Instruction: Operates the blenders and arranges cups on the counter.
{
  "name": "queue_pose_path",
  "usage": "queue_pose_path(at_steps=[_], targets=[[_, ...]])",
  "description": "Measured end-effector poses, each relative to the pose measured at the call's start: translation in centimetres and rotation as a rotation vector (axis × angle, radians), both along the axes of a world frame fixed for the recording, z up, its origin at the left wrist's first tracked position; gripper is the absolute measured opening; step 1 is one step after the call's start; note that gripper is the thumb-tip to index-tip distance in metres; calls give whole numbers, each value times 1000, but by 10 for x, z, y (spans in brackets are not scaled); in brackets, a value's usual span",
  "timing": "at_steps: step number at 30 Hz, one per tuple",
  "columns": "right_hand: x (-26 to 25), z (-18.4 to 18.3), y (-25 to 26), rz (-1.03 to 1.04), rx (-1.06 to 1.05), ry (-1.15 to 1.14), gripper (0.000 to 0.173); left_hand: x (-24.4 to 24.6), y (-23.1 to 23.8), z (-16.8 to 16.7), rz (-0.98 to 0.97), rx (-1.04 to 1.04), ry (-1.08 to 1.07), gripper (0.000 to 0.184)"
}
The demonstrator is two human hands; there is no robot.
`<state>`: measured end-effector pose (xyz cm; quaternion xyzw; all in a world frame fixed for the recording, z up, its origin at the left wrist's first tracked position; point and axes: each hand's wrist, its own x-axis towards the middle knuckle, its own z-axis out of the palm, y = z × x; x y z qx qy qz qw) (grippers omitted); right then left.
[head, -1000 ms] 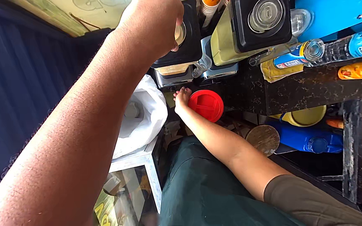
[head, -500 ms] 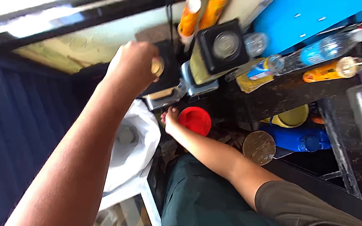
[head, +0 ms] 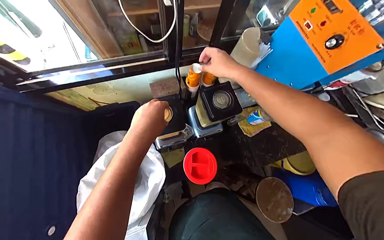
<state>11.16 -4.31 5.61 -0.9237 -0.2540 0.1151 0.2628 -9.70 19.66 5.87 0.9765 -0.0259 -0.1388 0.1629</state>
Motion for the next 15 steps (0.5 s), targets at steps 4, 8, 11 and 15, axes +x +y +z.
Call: queue_pose_path(at_steps=[4, 8, 11, 15], targets=[[86, -72, 17, 192, -362, -36, 43, -9, -4, -3, 92, -14, -21, 39], [104, -114, 28, 173, -441, -5, 63, -11, -2, -1, 133, -9, 10, 39], [100, -118, 29, 118, -351, -16, 59, -12, 3, -3, 149, -86, -15, 36], [95, -97, 17, 52, -248, -126, 74, -12, 1, -7, 176, -63, -160, 33]])
